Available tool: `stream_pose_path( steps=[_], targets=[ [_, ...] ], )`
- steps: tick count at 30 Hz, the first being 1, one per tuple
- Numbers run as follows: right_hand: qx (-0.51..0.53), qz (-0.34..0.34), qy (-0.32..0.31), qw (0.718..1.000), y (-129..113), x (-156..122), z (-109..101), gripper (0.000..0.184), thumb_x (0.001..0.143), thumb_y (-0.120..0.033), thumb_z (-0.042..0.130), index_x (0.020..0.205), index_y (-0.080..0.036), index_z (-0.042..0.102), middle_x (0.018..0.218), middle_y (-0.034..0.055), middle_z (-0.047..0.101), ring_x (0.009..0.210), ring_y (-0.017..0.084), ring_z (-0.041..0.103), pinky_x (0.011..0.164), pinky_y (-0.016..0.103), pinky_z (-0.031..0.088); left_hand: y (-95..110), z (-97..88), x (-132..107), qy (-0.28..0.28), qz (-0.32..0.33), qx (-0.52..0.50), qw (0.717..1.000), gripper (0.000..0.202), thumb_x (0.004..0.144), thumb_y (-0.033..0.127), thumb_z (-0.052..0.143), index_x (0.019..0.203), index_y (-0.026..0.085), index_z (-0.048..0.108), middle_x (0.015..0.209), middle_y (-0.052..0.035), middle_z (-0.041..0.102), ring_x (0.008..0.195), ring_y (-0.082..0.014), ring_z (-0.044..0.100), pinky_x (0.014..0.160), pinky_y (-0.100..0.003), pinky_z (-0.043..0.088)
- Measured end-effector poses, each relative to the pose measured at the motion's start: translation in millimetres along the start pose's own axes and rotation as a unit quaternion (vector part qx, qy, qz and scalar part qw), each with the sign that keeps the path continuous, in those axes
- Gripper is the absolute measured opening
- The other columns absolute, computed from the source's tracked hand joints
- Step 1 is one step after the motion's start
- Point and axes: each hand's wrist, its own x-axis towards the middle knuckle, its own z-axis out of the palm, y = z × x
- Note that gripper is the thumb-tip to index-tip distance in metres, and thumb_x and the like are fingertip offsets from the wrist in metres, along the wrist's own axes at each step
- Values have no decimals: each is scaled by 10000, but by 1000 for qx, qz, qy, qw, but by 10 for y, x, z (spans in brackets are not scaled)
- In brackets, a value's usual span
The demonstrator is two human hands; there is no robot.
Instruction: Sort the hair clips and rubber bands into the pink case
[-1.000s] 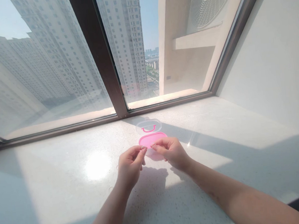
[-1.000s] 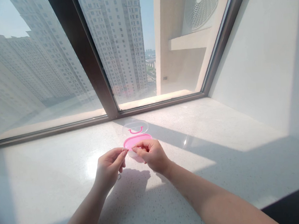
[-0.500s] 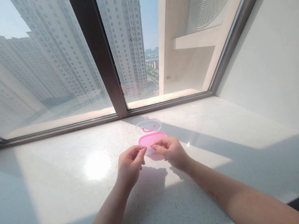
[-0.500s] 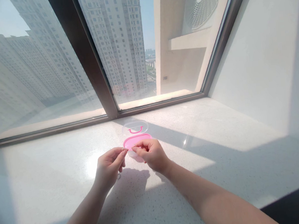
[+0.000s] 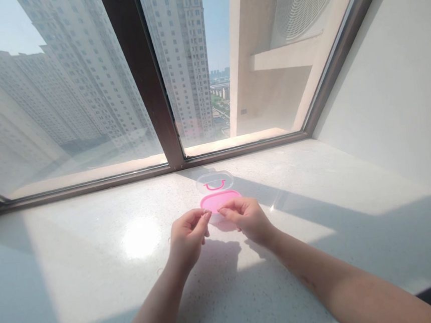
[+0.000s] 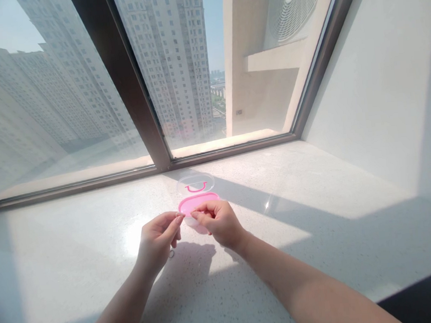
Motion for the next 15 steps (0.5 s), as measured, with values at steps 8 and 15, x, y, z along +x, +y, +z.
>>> stream_pose_path(
  steps=[8,15],
  targets=[
    [3,-4,7,1000,62,20,-1,270,768,-361,640,779,-109,736,481,-23,480,430,74,386,381,187,300,19,-3,2,10,-2,-5,1000,255,787,380,654,824,129,681,460,40,525,384,-73,432,380,-179,330],
    [3,-8,12,1000,70,23,5,265,764,-359,644,783,-112,739,479,-26,484,428,73,383,382,187,299,8,-10,5,3,0,8,1000,261,792,383,648,825,127,683,459,38,527,389,-75,441,390,-180,341]
  ],
)
